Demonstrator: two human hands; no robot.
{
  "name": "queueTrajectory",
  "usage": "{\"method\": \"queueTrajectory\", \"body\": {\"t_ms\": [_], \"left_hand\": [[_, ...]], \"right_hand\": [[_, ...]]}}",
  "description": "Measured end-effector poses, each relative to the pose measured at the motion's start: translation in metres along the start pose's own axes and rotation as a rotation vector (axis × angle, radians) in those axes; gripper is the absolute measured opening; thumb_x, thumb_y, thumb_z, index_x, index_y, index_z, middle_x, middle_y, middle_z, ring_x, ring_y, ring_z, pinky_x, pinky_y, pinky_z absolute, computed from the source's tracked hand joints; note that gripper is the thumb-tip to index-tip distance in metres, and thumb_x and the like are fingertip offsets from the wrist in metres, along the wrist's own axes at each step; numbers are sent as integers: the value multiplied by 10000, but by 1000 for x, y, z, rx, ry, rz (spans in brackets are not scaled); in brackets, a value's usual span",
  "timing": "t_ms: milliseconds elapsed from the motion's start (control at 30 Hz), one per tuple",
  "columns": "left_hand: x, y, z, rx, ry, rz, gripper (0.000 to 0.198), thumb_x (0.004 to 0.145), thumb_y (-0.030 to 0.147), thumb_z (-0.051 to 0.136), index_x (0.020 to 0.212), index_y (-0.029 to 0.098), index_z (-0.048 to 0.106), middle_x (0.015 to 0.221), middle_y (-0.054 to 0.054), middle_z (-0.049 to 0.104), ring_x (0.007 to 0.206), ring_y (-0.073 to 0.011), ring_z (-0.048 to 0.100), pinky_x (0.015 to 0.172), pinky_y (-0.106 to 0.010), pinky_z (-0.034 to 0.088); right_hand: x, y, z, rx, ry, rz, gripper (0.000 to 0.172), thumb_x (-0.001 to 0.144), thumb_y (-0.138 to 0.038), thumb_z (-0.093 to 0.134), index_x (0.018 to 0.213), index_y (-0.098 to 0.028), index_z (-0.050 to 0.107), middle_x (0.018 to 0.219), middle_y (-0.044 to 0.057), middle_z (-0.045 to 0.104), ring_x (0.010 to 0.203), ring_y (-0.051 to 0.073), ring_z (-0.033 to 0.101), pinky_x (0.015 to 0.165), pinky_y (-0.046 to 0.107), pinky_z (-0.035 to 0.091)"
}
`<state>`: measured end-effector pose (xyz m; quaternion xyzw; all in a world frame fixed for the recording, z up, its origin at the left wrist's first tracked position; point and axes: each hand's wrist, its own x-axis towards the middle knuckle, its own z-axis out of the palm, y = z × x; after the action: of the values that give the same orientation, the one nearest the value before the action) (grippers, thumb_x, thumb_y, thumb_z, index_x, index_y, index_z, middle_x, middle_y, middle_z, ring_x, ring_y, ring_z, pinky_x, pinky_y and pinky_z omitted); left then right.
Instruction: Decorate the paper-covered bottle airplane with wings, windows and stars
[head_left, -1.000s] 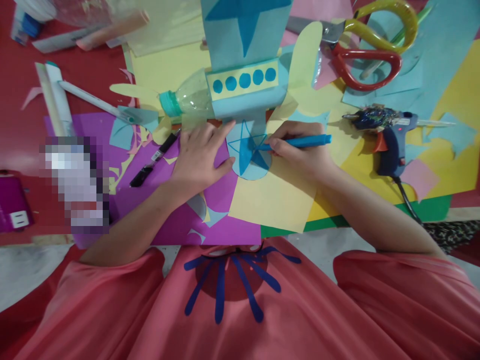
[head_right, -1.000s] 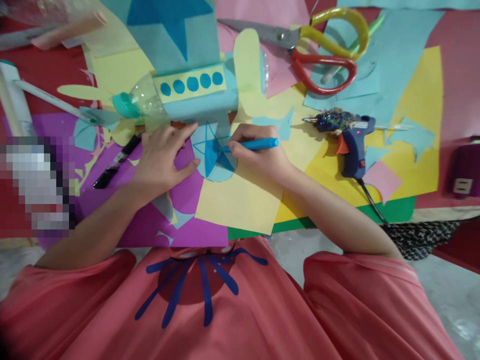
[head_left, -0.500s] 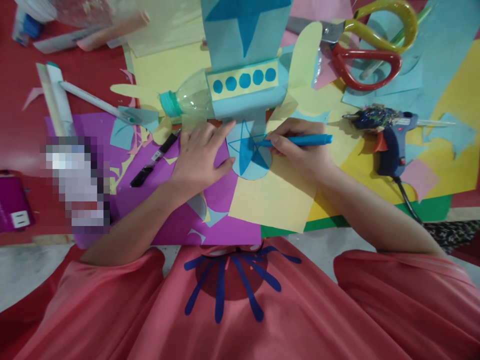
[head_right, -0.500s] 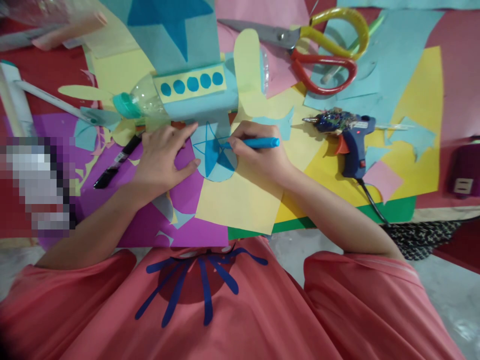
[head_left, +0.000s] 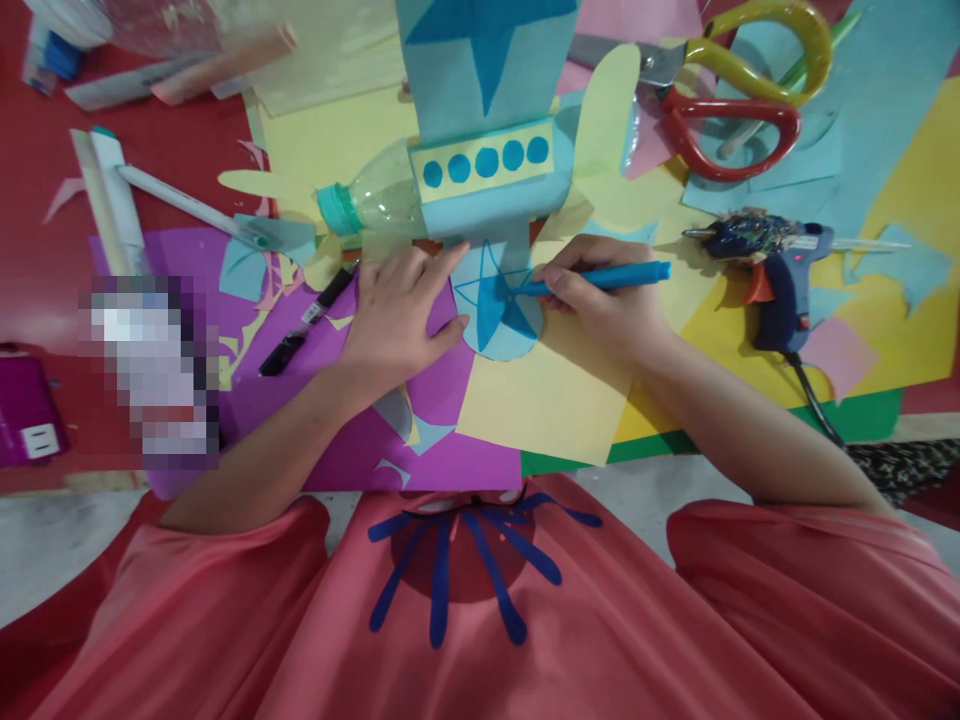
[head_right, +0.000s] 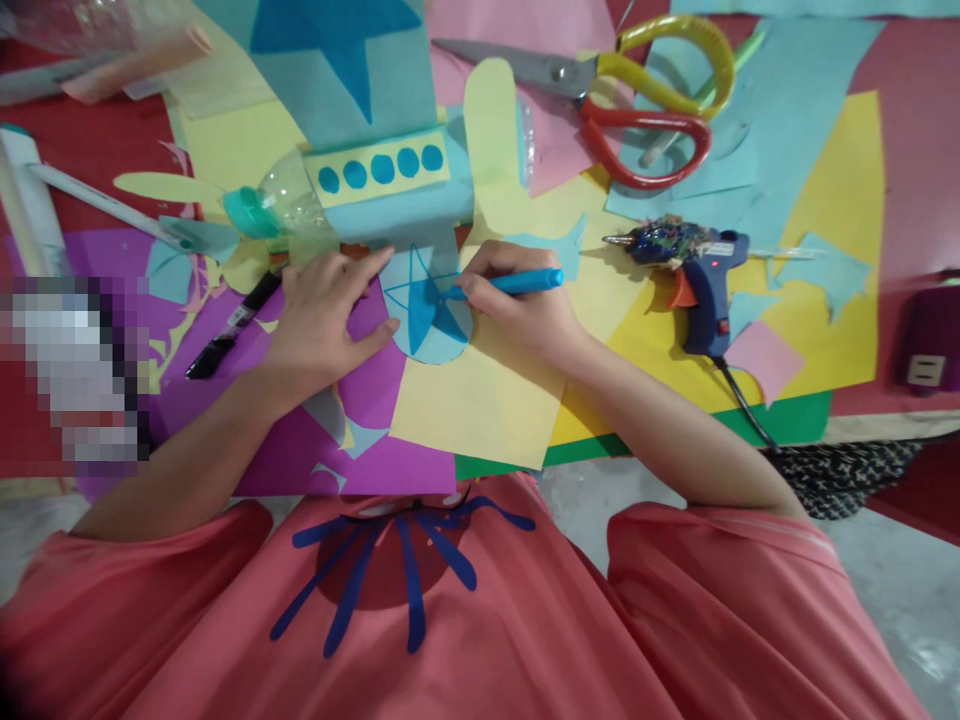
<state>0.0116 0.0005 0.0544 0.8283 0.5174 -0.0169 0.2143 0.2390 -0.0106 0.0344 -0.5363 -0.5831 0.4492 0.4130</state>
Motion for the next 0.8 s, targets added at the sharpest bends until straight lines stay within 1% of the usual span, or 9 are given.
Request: {"method": "queueTrajectory", "body": {"t_ms": [133,233,333,433,633,733,800], "left_hand": [[0,-1,1,-13,9,11,586,939,338,516,1510,225,452,1235,-138,603,1210,-359,545,1019,-524,401],[1,-2,2,-10,7,11,584,939,344,515,1507,220,460,1237,-140,605,1213,-358,545,1020,-521,403],[0,-1,2,0,6,5,584,937,345,521,1504,218,465,1237,-141,611,1218,-355,548,1030,-518,401],[0,0,1,2,10,8,585,934,335,532,1504,223,464,1229,-140,620,1217,-353,551,1027,-514,405],[0,1,-1,18,7,6,570,939,321,529,1495,209,469,1231,-140,622,1229,-345,556,1042,-490,398],[0,1,0,17,4,2,570,942,322,534,1498,212,467,1239,-137,618,1239,-341,554,1054,-483,394],[0,0,0,15,8,5,568,946,321,533,1500,210,469,1244,-138,616,1246,-340,551,1057,-480,391]], "right_hand": [[0,-1,0,-56,-24,15,160,800,-201,695,643,-222,675,599,-12,622,551,129,550,551,298,464],[0,-1,0,-63,-30,17,172,779,-164,675,616,-217,663,584,-14,613,545,125,538,547,291,447],[0,-1,0,-47,-10,-2,175,795,-203,675,624,-223,648,568,-15,603,528,126,525,535,289,435],[0,-1,1,-33,-14,3,152,779,-230,665,628,-233,647,563,-15,611,524,130,530,518,286,423],[2,1,1,66,-11,16,137,739,-210,611,604,-223,630,545,-18,581,491,114,524,502,278,441],[3,2,0,115,33,44,161,790,-256,620,632,-227,639,558,-17,581,467,110,524,477,273,466],[3,2,-1,155,37,58,175,817,-304,650,659,-230,660,563,-16,592,459,109,527,469,270,475]]}}
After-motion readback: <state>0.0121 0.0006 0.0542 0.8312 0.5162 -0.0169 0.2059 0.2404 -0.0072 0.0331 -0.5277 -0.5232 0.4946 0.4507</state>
